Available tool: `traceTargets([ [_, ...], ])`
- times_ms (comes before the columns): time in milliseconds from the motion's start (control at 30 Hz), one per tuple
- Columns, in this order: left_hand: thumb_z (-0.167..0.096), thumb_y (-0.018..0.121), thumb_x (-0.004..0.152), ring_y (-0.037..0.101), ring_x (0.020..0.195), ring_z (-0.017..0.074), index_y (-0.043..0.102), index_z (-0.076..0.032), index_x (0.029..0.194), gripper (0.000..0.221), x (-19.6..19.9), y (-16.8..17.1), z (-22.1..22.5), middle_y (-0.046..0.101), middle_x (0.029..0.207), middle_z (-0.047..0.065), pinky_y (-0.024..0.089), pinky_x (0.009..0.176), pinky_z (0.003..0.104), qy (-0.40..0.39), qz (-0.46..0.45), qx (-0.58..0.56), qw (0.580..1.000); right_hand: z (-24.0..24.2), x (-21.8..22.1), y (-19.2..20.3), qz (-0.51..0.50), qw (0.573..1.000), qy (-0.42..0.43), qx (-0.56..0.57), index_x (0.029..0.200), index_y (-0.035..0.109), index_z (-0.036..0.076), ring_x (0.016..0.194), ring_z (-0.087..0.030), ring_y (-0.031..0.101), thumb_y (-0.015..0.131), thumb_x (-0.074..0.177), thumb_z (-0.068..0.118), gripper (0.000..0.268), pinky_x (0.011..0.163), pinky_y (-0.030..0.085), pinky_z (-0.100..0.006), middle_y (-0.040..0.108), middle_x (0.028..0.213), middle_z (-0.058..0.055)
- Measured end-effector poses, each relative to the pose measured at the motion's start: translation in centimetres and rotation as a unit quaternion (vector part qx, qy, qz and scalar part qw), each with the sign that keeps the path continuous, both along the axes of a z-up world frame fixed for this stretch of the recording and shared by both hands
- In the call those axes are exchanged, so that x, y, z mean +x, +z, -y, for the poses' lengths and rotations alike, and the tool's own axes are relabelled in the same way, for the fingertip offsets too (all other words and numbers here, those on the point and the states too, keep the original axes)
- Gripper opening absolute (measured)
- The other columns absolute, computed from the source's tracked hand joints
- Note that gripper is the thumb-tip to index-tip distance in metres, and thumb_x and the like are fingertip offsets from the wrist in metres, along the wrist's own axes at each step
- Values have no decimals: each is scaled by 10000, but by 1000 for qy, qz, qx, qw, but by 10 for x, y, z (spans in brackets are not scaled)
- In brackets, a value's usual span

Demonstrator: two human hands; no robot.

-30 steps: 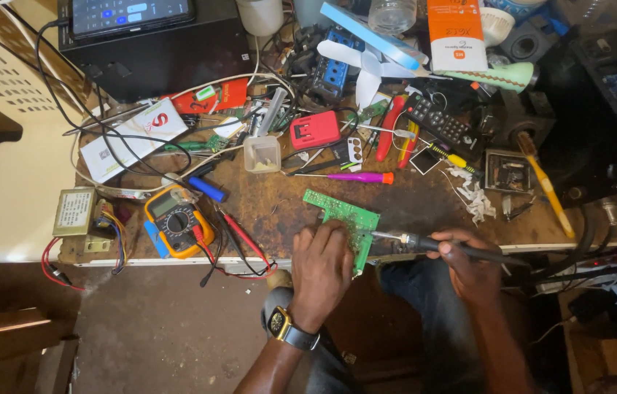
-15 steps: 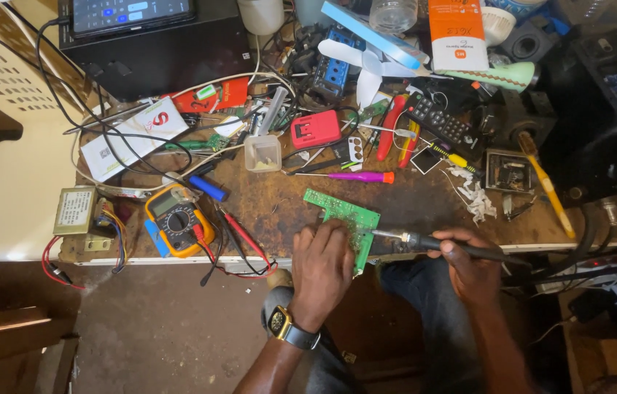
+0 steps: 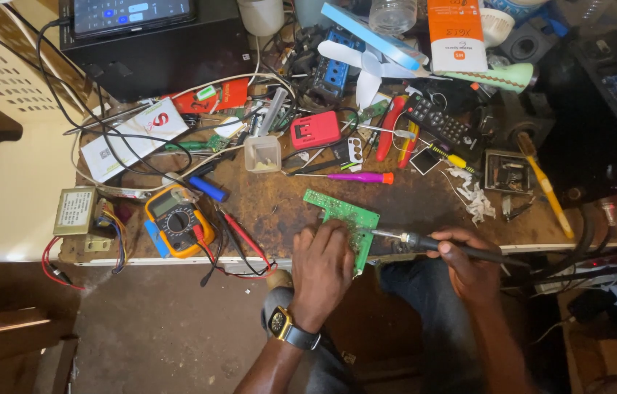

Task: Soldering components onto a circuit board at a repair bench

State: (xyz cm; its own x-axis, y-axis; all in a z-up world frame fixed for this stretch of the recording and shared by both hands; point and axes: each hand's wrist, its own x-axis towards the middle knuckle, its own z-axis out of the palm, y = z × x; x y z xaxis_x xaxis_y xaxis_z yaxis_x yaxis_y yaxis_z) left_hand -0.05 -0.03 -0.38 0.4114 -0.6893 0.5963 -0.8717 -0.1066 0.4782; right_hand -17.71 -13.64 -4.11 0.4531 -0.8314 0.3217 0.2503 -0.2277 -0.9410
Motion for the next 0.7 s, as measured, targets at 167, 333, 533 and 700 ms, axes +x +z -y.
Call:
traceTargets([
  [167,-137,492,790,464,668,205,575,-115,774,88,0,3,-1,572,903,31,323,557,301,1,-5,14,1000,5,-3,-9,2,1000,1,-2,855,580,-93,602,-211,615,591,745,76,202,609,511,-303,588,598,-187],
  [333,-142,497,780,461,664,209,577,-111,771,86,0,-3,1,567,881,32,323,561,303,-4,-7,5,1000,7,-4,-14,-1,1000,5,-18,835,579,-100,573,-218,614,590,737,71,198,578,514,-297,576,576,-183],
  [533,-145,494,786,464,675,219,575,-106,792,90,0,-3,1,562,884,35,327,562,310,-3,8,4,1000,5,-3,-7,3,1000,8,-19,844,574,-93,589,-197,617,591,735,62,190,578,516,-285,584,583,-172],
  [700,-144,498,780,459,667,239,570,-91,789,89,1,0,1,552,867,49,332,556,320,-6,17,-9,1000,5,-5,-10,8,1000,16,-9,846,573,-95,648,-205,634,602,715,46,194,590,529,-279,604,658,-188],
])
